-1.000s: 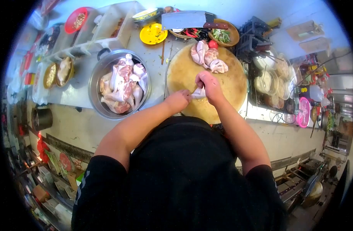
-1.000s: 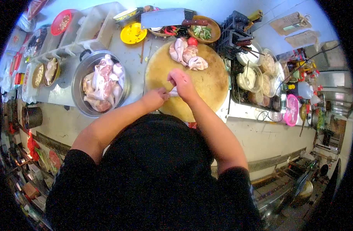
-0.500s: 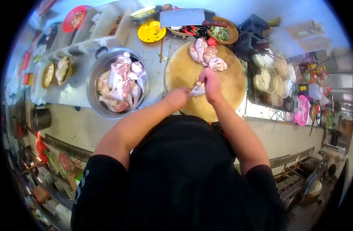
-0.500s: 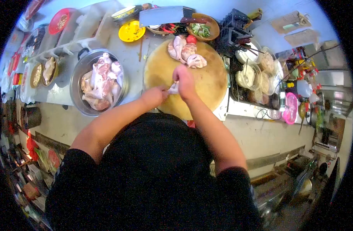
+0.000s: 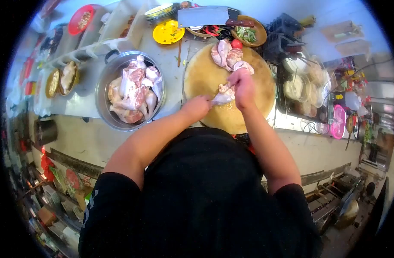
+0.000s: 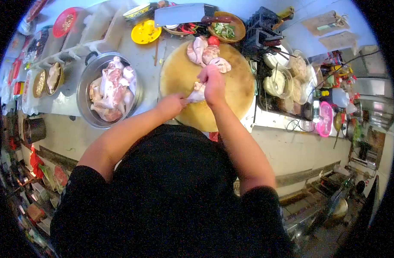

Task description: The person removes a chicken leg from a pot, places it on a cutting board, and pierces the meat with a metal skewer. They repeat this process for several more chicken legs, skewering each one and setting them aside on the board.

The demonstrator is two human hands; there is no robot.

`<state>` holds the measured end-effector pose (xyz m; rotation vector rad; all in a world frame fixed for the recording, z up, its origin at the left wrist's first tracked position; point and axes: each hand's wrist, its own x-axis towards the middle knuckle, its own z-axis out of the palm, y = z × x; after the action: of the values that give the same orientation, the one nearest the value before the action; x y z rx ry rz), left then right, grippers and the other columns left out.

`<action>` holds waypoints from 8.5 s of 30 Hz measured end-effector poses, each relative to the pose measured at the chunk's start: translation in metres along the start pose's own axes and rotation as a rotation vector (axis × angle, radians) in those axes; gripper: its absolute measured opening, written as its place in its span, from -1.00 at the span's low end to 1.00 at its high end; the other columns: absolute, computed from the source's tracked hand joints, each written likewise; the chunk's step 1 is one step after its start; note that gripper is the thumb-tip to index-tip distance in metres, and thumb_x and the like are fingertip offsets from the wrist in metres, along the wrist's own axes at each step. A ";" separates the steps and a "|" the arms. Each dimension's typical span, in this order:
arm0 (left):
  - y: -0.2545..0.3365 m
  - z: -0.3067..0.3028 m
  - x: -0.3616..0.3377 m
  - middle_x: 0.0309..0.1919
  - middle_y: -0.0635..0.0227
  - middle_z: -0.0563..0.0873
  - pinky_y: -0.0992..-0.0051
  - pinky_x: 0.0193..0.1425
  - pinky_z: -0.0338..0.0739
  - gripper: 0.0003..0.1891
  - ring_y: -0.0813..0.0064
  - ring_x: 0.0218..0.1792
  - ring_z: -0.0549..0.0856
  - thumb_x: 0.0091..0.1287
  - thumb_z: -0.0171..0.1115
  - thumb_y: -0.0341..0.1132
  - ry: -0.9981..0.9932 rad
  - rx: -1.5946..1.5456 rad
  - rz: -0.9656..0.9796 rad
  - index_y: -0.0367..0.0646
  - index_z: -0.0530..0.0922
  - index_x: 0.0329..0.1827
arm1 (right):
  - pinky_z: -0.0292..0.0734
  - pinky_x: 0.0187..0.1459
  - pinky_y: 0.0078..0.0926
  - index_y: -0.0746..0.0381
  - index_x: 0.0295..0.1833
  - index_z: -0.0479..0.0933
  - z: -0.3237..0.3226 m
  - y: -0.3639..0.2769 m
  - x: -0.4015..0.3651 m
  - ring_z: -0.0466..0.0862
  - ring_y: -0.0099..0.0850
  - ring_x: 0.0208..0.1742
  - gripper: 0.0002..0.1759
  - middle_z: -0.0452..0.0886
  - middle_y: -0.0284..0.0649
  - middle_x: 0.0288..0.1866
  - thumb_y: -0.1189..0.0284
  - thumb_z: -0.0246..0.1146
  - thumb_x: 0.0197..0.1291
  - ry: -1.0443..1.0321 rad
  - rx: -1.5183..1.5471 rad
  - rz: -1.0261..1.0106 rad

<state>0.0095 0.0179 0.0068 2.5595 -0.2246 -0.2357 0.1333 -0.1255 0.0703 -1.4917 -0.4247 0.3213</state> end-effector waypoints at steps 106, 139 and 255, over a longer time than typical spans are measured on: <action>-0.004 0.016 -0.001 -0.18 0.13 0.58 0.12 -0.07 0.56 -0.80 0.06 -0.19 0.64 0.32 0.11 -0.27 0.056 0.074 0.067 -0.15 0.62 -0.14 | 0.11 -0.41 -0.49 0.27 -0.60 0.22 -0.014 -0.015 -0.054 0.20 -0.49 -0.51 -0.61 0.22 -0.33 -0.60 0.27 -0.10 0.22 -0.163 0.073 0.121; -0.003 0.022 -0.002 -0.19 0.13 0.60 0.16 -0.12 0.59 -0.80 0.12 -0.20 0.67 0.26 0.10 -0.35 0.090 0.044 -0.019 -0.14 0.62 -0.13 | 0.23 -0.33 -0.45 0.23 -0.65 0.18 -0.010 0.001 -0.027 0.31 -0.40 -0.46 -0.60 0.29 -0.23 -0.59 0.25 -0.10 0.19 -0.159 0.122 0.188; -0.038 -0.182 -0.028 -0.09 0.35 0.73 0.43 0.09 0.53 -0.56 0.48 -0.06 0.68 0.22 0.33 -0.37 0.232 -0.761 -0.264 -0.08 0.55 0.19 | 0.20 -0.39 -0.45 0.18 -0.60 0.22 -0.079 -0.007 -0.082 0.23 -0.42 -0.55 -0.68 0.21 -0.29 -0.66 0.38 -0.08 0.21 0.279 0.220 0.207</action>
<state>0.0251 0.1490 0.1413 1.8261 0.2536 -0.0910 0.0970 -0.2339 0.0694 -1.3411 -0.0105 0.3070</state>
